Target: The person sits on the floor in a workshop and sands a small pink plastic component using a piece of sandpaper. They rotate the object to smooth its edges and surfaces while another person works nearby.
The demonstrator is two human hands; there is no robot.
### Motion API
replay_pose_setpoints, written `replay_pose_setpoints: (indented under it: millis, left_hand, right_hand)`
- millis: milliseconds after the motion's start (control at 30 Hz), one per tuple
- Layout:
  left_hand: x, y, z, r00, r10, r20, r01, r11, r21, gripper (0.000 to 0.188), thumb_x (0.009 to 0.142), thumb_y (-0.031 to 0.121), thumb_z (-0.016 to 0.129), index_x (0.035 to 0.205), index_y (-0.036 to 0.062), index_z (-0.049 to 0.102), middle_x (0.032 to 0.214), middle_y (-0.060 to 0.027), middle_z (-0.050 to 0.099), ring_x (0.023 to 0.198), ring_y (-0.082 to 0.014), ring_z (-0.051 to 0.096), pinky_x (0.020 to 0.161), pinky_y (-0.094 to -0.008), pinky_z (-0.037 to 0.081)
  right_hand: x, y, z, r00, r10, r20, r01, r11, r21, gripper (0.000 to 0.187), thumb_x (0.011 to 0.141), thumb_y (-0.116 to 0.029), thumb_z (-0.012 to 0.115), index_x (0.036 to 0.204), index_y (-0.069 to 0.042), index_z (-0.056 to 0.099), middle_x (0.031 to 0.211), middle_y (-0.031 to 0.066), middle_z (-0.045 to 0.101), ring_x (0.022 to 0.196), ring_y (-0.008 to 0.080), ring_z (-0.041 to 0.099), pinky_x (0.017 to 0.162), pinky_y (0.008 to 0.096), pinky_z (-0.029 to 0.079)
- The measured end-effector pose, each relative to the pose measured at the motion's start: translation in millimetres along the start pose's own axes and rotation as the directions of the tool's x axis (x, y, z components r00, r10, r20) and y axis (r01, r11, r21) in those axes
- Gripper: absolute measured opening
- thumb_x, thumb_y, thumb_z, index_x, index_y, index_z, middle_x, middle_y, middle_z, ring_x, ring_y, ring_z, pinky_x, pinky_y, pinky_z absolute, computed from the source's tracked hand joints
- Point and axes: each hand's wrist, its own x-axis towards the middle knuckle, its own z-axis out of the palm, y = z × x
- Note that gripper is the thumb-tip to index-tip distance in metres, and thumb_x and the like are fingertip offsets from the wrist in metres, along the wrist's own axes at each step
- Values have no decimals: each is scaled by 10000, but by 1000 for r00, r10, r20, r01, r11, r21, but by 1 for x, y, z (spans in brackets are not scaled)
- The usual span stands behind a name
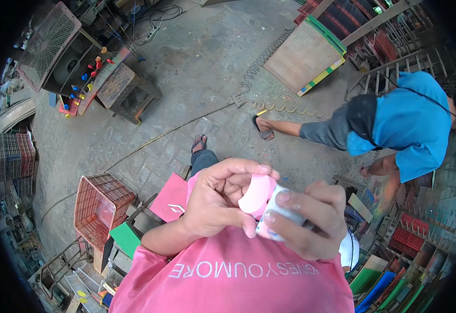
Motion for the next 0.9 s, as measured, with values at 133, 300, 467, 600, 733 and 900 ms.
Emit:
replay_pose_setpoints:
  millis: [133,300,467,600,733,900]
  left_hand:
    - [2,-1,2,1000,-14,6,14,1000,2,748,581,-73,817,1248,-10,483,1259,-154,539,1114,-180,559,939,-316,485]
    - [1,-3,1,1000,-14,24,14,1000,19,740,591,-100,800,1254,-19,480,1266,-155,535,1120,-182,556,927,-312,497]
    - [3,2,10,994,-86,-63,89,995,38,719,574,20,843,1213,20,513,1203,-170,548,1096,-201,546,939,-324,446]
    - [3,2,13,987,-117,-113,124,991,52,703,572,91,865,1189,38,533,1173,-173,555,1087,-210,539,951,-331,420]
    - [2,-2,3,999,-25,38,25,1000,16,721,617,-107,781,1264,-24,474,1277,-163,524,1131,-188,548,928,-315,491]
    - [0,0,3,999,-43,22,42,999,14,711,621,-110,778,1260,-31,478,1278,-164,521,1134,-190,545,933,-316,488]
  right_hand:
    - [0,-1,-3,997,64,-40,-64,998,2,335,581,-143,723,916,-121,706,1027,58,626,683,155,425,485,225,337]
    - [1,-2,0,995,71,-70,-73,997,-16,332,603,-137,715,935,-121,708,1032,38,635,665,141,423,484,215,335]
    - [-2,-1,4,994,55,-96,-51,998,45,359,577,-144,711,935,-116,707,1023,42,639,656,138,427,486,210,334]
    - [0,-2,-2,991,124,-58,-125,992,-1,362,573,-150,709,934,-121,710,1018,43,641,658,135,427,488,207,338]
    - [0,-3,1,994,69,-86,-70,997,-12,367,562,-144,714,929,-123,710,1004,44,646,651,133,428,489,206,338]
    - [4,-6,-2,994,99,-54,-100,995,-6,387,537,-136,716,924,-124,710,991,43,650,641,132,428,490,206,338]
